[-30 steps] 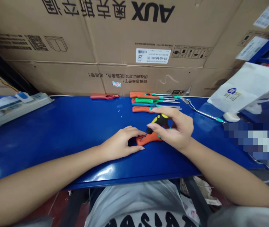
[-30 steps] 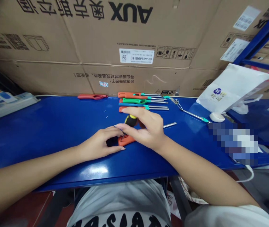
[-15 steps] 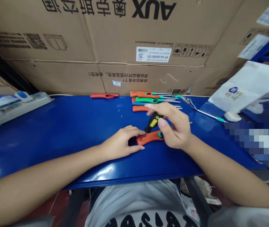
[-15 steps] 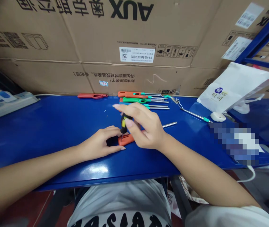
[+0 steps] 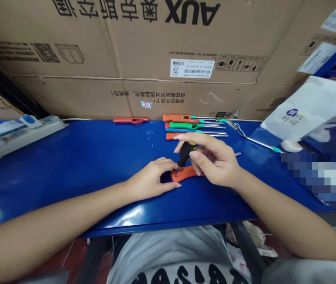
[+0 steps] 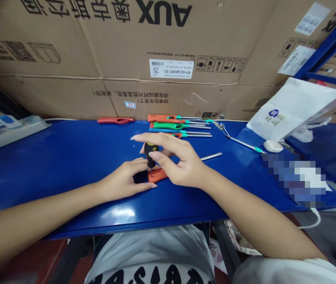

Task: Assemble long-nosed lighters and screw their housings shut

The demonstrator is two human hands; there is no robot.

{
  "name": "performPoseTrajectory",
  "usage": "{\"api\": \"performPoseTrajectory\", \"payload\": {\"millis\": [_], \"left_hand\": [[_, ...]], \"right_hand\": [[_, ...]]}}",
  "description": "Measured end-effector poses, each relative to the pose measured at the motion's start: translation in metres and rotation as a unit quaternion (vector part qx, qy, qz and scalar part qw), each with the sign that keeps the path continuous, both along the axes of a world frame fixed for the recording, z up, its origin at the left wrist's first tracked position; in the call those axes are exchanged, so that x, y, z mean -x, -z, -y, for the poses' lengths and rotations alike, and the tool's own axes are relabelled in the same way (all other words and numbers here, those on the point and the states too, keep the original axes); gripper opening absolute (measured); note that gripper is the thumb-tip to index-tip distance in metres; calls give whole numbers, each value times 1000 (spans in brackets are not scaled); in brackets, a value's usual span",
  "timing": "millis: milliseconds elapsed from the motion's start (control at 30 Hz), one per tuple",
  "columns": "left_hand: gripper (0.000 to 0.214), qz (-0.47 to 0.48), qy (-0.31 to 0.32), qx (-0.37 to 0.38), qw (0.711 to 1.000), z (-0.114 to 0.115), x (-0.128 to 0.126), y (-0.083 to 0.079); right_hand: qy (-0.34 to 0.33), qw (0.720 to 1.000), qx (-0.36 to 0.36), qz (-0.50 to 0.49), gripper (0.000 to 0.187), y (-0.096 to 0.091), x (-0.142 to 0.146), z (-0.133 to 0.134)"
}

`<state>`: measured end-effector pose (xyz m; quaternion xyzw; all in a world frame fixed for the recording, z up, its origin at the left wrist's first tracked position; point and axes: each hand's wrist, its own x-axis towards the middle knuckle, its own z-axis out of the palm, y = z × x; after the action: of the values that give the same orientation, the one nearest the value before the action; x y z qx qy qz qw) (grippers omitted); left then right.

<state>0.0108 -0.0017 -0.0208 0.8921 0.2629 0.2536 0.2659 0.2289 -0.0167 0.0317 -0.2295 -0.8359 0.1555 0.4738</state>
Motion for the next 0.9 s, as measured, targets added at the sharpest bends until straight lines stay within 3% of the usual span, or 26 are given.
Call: {"api": "performPoseTrajectory", "payload": {"millis": [100,167,333,500,700,800,900], "left_hand": [[36,-2,5,2,1000,0,0,0],[36,-4,5,4,1000,0,0,-1],[34,0,0,4,1000,0,0,0],[33,0,0,3,1000,0,0,0],[35,-5,-1,6,1000,0,0,-1],[35,-8,4,6,1000,0,0,-1],[36,-4,5,5,1000,0,0,-1]], "right_hand": [[56,991,-118,-1,30,-2,1,1],[58,987,-150,10,34,-3,2,1],[-16,999,-8,29,45,-2,3,3],[77,984,-162,2,33,-1,1,1],[3,1000,4,7,37,-3,4,3],[74,994,-82,-18,22,-2,5,2],[101,988,-117,-11,26,-1,4,2]]}}
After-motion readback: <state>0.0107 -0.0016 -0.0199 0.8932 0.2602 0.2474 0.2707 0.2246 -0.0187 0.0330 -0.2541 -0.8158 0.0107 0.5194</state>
